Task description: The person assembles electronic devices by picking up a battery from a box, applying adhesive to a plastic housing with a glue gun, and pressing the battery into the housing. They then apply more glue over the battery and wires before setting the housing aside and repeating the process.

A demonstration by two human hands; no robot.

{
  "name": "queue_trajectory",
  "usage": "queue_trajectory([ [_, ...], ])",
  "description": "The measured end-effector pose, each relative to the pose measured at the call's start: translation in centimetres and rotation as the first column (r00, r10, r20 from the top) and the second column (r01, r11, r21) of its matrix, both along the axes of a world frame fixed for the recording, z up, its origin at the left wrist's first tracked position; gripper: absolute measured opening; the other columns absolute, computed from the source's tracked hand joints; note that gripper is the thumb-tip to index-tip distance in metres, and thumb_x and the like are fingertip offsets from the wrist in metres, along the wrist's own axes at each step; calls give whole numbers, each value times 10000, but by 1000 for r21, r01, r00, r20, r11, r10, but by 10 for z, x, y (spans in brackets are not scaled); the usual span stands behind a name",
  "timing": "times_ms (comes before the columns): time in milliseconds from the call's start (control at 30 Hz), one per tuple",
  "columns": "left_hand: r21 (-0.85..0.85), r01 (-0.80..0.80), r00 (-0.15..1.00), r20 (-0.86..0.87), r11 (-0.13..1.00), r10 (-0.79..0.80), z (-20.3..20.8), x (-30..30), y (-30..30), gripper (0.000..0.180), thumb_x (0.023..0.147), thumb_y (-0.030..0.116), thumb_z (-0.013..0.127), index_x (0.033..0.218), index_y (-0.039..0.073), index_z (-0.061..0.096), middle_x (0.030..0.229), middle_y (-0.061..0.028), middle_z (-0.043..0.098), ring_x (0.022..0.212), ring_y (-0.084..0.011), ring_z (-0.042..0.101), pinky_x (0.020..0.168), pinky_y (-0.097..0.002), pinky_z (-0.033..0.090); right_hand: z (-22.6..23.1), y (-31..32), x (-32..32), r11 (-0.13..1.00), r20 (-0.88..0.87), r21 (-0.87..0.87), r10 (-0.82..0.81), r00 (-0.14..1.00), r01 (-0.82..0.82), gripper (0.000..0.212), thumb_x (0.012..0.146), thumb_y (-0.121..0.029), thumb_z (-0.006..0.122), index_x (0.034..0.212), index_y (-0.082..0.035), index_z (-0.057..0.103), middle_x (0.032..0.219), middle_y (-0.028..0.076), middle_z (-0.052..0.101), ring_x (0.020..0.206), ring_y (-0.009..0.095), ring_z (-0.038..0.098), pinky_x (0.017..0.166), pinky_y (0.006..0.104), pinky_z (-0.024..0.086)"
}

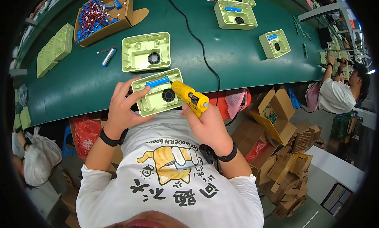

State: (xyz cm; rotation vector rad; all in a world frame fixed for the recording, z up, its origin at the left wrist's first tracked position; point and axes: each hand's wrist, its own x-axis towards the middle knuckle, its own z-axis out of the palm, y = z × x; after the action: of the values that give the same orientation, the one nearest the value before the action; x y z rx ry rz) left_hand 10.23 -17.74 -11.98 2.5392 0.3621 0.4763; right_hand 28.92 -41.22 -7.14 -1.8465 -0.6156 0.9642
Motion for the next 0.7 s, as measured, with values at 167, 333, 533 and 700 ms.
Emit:
queue_trajectory([
  [167, 10, -2, 998, 65, 1000, 2, 6, 4, -2, 735, 636, 348, 1057, 1310, 160, 832, 1475, -151, 700, 1240, -385, 686, 1029, -467, 596, 6, -2, -1, 990, 162, -20, 141, 977, -139, 294, 1113, -82, 694, 1383, 32, 710, 900, 10, 758, 703, 77, 644, 666, 288, 533],
  [333, 8, 10, 977, 211, 1000, -11, 18, 8, -9, 671, 626, 294, 1059, 1234, 151, 811, 1524, -173, 686, 1285, -408, 704, 1049, -495, 603, 9, 8, -11, 957, 258, 196, 161, 953, -215, 199, 1083, -44, 700, 1268, 23, 727, 904, 46, 775, 752, 112, 686, 726, 299, 553],
  [533, 7, 57, 936, 346, 998, -56, 24, 11, -15, 658, 622, 270, 1055, 1206, 159, 773, 1558, -198, 676, 1282, -431, 717, 1044, -507, 624, 8, 4, -16, 940, 238, 218, 211, 948, -263, 130, 1092, -52, 697, 1194, 28, 715, 891, 42, 761, 731, 112, 687, 681, 293, 542],
  [700, 32, 81, 928, 363, 996, -87, 21, 11, -14, 678, 617, 266, 1053, 1225, 166, 770, 1560, -196, 677, 1284, -436, 717, 1030, -499, 632, 16, 2, -19, 973, -19, 209, 103, 995, -97, 198, 1040, -64, 759, 1220, 9, 725, 790, 76, 679, 626, 205, 638, 625, 361, 519],
])
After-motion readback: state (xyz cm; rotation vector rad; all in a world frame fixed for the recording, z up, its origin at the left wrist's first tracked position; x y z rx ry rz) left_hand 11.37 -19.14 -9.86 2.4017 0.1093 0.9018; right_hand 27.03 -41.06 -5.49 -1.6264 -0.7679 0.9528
